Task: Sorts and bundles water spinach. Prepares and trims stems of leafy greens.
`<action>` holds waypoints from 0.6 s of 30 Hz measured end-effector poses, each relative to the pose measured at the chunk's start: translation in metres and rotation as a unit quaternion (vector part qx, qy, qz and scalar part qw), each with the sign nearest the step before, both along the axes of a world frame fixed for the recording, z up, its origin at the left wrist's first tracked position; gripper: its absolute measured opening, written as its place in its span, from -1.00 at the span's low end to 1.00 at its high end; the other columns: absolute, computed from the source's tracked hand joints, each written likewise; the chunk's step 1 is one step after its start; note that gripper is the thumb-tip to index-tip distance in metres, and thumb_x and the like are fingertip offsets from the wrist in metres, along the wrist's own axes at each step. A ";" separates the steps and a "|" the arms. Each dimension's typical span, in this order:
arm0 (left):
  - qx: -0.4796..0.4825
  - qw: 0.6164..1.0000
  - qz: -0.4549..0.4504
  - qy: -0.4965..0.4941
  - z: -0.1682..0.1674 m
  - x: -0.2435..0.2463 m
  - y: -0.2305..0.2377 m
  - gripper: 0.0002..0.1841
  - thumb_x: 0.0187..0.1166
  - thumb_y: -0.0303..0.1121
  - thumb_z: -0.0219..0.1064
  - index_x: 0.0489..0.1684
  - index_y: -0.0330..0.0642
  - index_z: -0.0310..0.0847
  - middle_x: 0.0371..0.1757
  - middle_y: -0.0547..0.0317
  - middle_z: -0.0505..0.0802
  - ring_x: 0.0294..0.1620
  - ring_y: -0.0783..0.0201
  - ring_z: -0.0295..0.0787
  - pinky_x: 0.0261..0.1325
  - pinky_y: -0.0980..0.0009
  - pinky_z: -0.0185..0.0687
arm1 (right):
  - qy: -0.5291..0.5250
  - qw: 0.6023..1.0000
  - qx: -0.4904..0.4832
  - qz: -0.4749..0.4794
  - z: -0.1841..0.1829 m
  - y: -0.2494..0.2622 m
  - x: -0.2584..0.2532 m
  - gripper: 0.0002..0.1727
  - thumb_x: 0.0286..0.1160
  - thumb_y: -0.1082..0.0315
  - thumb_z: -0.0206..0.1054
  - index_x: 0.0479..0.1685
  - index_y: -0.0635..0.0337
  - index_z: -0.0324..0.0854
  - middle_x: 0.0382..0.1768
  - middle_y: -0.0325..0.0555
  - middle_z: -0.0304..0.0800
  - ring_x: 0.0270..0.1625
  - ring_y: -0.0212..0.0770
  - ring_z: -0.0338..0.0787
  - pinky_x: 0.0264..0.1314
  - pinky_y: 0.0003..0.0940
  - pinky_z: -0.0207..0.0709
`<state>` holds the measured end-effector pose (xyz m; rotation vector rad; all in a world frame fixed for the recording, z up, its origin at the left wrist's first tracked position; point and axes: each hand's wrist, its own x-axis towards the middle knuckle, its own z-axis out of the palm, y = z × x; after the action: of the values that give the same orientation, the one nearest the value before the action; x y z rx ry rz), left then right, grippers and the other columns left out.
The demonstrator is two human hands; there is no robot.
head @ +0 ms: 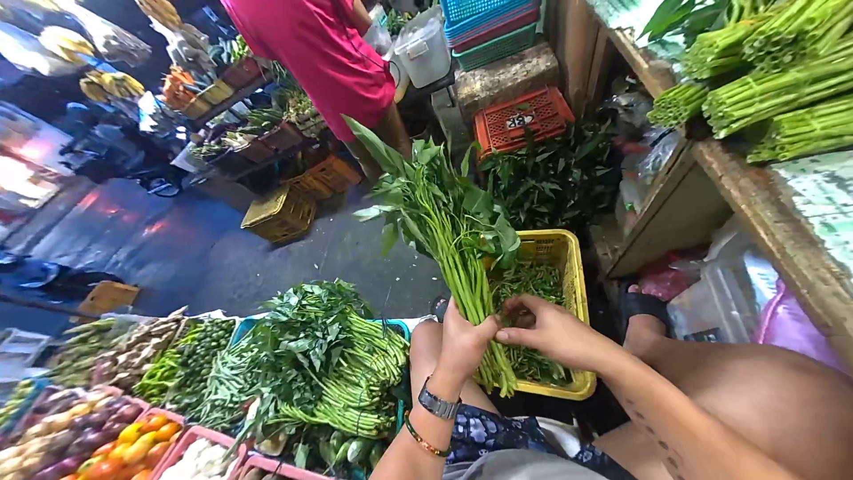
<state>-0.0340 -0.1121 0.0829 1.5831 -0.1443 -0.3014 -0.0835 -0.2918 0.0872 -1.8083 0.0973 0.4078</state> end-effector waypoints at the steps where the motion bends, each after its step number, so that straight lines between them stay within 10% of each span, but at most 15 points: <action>1: -0.015 1.000 -0.010 -0.003 -0.002 0.000 0.001 -0.35 0.17 -0.54 0.51 0.33 -0.46 0.35 -0.13 -0.07 0.83 -0.15 0.19 0.86 -0.02 0.25 0.85 | 0.006 0.999 0.042 -0.018 -0.001 0.001 0.000 -0.26 0.32 -0.16 0.58 0.42 0.05 0.53 0.30 -0.12 0.69 0.16 -0.23 0.79 0.27 -0.17 0.71; 9: -0.085 0.992 -0.073 0.062 0.001 -0.002 0.009 -0.32 0.38 -0.22 0.55 0.37 -0.41 0.29 -0.23 -0.05 0.84 -0.38 0.15 0.85 -0.35 0.23 0.86 | -0.047 0.991 0.055 -0.109 0.010 0.010 -0.008 -0.38 0.46 -0.25 0.42 0.26 0.05 0.65 0.06 -0.24 0.76 -0.05 -0.34 0.79 0.07 -0.30 0.71; 18: -0.121 0.973 -0.131 0.145 0.018 -0.017 0.013 -0.47 0.64 -0.05 0.20 0.33 -0.31 0.28 -0.35 -0.02 0.81 -0.53 0.16 0.80 -0.48 0.27 0.81 | -0.239 0.927 0.210 -0.197 0.005 0.024 -0.008 -0.73 0.61 0.26 0.40 0.12 0.23 0.75 -0.03 -0.18 0.84 -0.16 -0.35 0.84 -0.03 -0.43 0.79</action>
<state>-0.0510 -0.0988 0.1011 1.2625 -0.1573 -0.6924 -0.0913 -0.2680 0.0926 -1.3719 0.0258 -0.2883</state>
